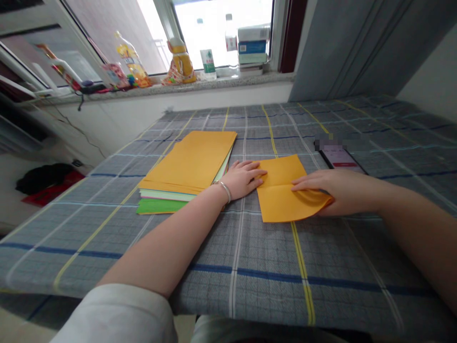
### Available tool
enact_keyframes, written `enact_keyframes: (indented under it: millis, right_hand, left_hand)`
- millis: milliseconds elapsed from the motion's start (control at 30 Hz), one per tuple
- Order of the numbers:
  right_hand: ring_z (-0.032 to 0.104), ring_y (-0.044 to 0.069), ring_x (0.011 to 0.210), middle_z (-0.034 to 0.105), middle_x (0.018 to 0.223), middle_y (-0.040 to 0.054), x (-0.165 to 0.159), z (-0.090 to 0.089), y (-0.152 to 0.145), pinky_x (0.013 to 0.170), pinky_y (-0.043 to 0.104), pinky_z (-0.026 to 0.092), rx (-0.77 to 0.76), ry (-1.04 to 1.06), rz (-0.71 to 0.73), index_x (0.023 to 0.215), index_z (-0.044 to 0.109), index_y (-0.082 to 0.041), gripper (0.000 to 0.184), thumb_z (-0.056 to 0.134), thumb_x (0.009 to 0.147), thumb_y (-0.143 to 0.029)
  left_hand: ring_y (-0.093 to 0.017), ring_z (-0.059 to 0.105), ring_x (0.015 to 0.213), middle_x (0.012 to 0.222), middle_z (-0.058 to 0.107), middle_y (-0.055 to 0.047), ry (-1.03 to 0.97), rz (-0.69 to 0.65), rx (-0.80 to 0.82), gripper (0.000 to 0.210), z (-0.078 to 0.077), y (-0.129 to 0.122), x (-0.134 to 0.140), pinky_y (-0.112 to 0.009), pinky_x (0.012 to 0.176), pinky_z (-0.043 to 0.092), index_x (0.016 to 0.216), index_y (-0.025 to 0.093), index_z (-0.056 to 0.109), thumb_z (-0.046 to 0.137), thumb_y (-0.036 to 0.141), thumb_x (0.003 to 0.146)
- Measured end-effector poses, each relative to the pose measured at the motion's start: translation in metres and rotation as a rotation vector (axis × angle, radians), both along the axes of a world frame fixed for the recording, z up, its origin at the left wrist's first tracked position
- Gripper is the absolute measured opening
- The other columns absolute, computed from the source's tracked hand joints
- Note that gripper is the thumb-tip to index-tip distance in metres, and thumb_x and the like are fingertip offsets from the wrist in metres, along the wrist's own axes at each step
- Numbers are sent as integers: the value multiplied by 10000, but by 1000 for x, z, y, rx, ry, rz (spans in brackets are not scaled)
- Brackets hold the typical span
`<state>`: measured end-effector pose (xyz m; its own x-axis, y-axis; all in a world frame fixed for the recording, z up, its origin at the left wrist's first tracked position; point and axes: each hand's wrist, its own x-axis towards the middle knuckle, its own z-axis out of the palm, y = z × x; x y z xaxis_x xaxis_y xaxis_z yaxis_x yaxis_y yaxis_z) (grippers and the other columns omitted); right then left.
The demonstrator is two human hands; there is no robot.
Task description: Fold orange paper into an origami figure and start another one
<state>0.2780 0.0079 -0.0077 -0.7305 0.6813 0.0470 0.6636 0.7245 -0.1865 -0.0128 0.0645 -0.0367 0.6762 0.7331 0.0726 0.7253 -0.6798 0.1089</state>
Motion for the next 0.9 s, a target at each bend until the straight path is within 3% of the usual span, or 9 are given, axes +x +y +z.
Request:
enact_keyframes:
  millis: [100, 200, 367, 533, 667, 767, 900]
  right_hand:
    - [638, 319, 1155, 655, 1319, 78, -6, 2, -6, 971, 455, 518, 0, -4, 19, 1262, 683, -262, 594, 746, 696, -432]
    - [604, 329, 1208, 617, 1365, 113, -14, 1, -13, 1002, 471, 496, 16, -49, 44, 1304, 653, -232, 638, 733, 708, -446]
    - [552, 335, 1273, 573, 1412, 130, -29, -4, -22, 1063, 498, 447, 48, -71, 40, 1368, 593, -208, 682, 722, 720, -375]
    - [597, 287, 1219, 607, 1379, 114, -42, -7, -23, 1024, 441, 482, 134, -25, 138, 1347, 598, -198, 592, 671, 760, -220]
    - [651, 232, 1127, 687, 1273, 53, -48, -8, -21, 967, 396, 518, 208, 35, 285, 1255, 664, -241, 411, 555, 872, -141]
    - [661, 219, 1111, 712, 1223, 50, -48, -8, -20, 951, 370, 524, 260, 56, 310, 1161, 710, -231, 369, 515, 885, -83]
    - [698, 208, 1009, 750, 1113, 49, -39, -11, -17, 867, 326, 545, 290, 25, 201, 1023, 734, -227, 301, 534, 861, -69]
  left_hand:
    - [-305, 311, 1461, 1578, 341, -122, 31, 116, -17, 505, -3, -3, 4, -574, 1174, 207, 1459, 291, 446, 427, 464, 985]
    - [-309, 267, 1481, 1592, 306, -142, 23, 183, -50, 574, -4, -3, 7, -568, 1189, 177, 1489, 255, 391, 436, 492, 968]
    - [-330, 319, 1451, 1543, 394, -151, -74, 270, -41, 659, -6, 4, 15, -566, 1181, 218, 1500, 175, 353, 501, 471, 930]
    - [-251, 573, 1188, 1252, 625, -127, -370, 295, -27, 583, -11, 14, 17, -419, 1062, 430, 1411, 148, 460, 608, 297, 867]
    - [-175, 642, 943, 1064, 652, -68, -597, 299, -59, 522, -13, 17, 15, -332, 900, 530, 1399, 169, 434, 550, 234, 894]
    - [-142, 637, 828, 985, 643, -32, -600, 279, -33, 574, -9, 13, 13, -287, 798, 550, 1456, 202, 338, 479, 187, 900]
    - [-142, 607, 695, 876, 643, -8, -526, 326, 32, 675, 1, 3, 7, -277, 670, 530, 1500, 229, 255, 453, 171, 857]
